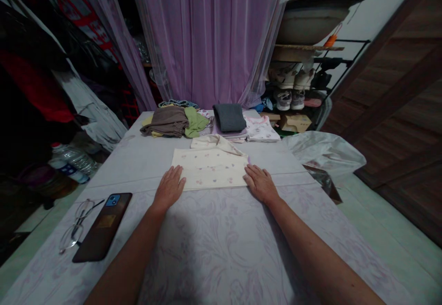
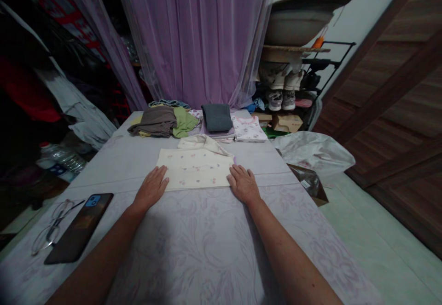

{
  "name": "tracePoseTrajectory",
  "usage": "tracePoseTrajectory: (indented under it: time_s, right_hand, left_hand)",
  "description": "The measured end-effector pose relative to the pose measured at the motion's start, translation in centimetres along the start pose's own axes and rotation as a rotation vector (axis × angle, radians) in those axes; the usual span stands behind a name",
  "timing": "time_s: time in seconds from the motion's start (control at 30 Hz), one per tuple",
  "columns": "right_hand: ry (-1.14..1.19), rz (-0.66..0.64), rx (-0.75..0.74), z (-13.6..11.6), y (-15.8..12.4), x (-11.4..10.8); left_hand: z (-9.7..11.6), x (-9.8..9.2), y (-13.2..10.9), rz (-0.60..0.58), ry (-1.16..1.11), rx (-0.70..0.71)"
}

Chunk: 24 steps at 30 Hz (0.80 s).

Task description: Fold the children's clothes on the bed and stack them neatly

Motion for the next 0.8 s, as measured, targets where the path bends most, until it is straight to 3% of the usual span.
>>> tracePoseTrajectory:
  time_s: [0.4,0.8]
  right_hand:
    - [0.061,0.145,-0.023,0.9,-0.2,0.2]
    - [0.024,0.220,-0.085,1.7,-0.7,0.8]
  left_hand:
    - [0.2,-0.3,-0.6,0.044,-0.014,-0.011]
    - [0.3,0.0,-1.2,0.205,-0.063,0.091]
Point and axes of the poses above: each hand's wrist, its own y-axis towards the middle knuckle, its own x-axis out of the palm, z = x × y, the point moved 7 cm from there along y, towards the middle knuckle, and after that the axes turned 11 degrees about -x, right-handed, at the moved point
